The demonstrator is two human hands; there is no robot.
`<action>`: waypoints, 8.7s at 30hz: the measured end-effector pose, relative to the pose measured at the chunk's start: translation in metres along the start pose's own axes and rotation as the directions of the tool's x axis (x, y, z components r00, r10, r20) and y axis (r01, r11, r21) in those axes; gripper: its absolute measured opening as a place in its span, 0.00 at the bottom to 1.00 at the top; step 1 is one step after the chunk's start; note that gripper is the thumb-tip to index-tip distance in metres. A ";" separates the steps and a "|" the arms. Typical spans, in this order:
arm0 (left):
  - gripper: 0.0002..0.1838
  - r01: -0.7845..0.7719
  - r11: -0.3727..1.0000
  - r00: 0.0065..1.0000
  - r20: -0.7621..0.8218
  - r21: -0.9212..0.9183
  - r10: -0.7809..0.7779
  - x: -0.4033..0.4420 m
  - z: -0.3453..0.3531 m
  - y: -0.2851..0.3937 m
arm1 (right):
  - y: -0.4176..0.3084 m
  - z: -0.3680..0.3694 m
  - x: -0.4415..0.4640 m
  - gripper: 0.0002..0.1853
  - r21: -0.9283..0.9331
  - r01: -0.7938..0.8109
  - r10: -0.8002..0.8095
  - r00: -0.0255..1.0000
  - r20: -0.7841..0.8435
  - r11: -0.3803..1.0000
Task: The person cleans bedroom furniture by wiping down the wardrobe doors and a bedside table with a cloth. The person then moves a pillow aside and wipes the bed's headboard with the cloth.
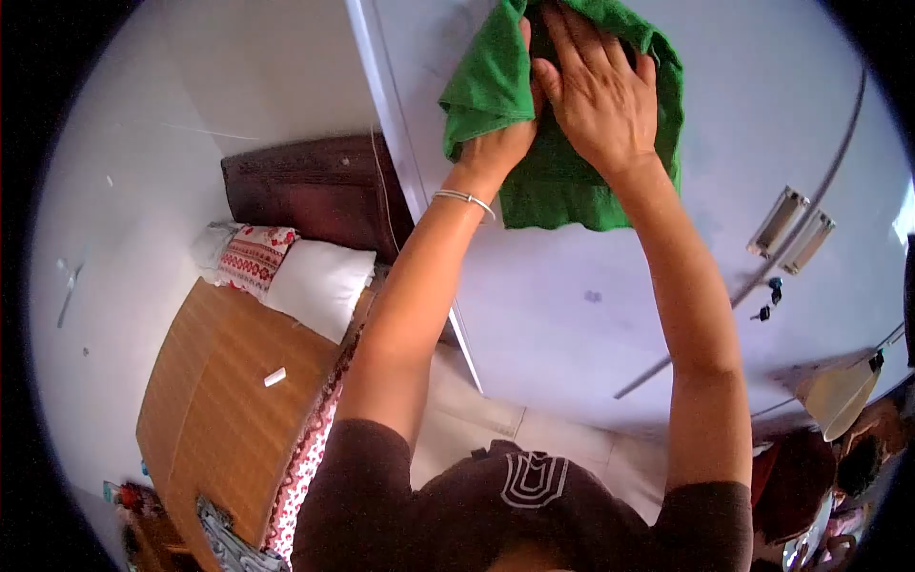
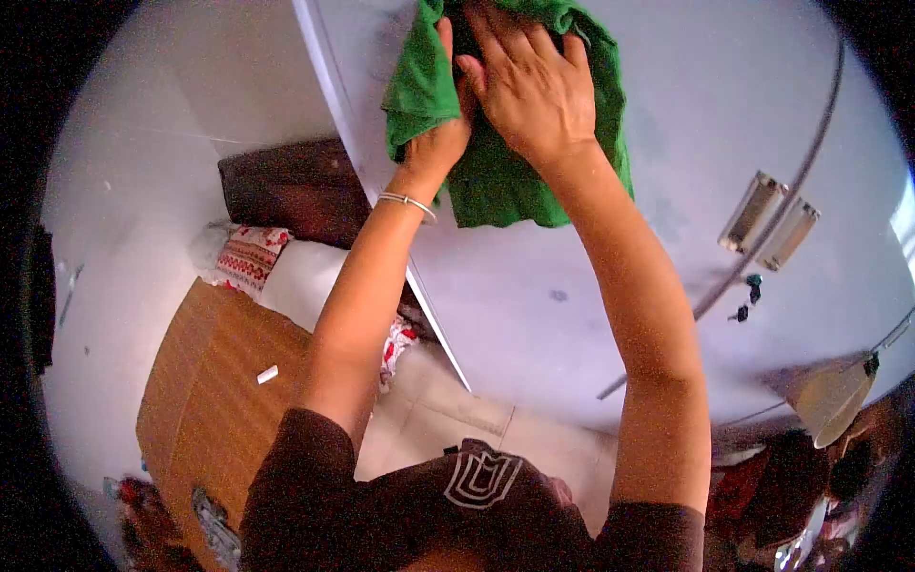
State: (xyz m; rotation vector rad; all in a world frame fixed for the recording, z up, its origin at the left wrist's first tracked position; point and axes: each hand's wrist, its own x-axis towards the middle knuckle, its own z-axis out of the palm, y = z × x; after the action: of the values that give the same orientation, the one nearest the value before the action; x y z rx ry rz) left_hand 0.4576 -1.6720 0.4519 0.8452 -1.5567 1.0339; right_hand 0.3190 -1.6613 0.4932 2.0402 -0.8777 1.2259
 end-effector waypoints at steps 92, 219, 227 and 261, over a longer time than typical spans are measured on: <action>0.30 0.221 0.963 0.969 -0.144 0.156 -0.199 0.373 0.000 -0.018 | 0.114 -0.147 0.334 0.27 -0.284 0.121 -0.224 0.903 -0.366 0.951; 0.30 0.106 0.994 0.905 0.414 -0.011 -0.092 0.226 -0.009 0.039 | 0.105 -0.111 0.174 0.15 -0.220 0.199 -0.279 0.856 -0.436 0.955; 0.19 -0.277 0.959 0.961 -0.005 0.057 0.277 0.211 0.016 0.021 | 0.115 -0.108 0.171 0.16 -0.262 0.214 -0.313 0.844 -0.435 0.941; 0.35 -0.291 0.953 0.929 0.213 -0.085 0.303 0.131 0.031 0.069 | 0.120 -0.069 0.019 0.26 -0.154 -0.092 -0.001 0.854 -0.520 0.984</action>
State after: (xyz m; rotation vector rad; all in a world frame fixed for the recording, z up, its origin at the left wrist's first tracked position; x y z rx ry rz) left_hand 0.3556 -1.6762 0.5634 0.7218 -1.9402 1.1359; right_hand 0.1968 -1.6861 0.5563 1.4430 -0.7357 1.5651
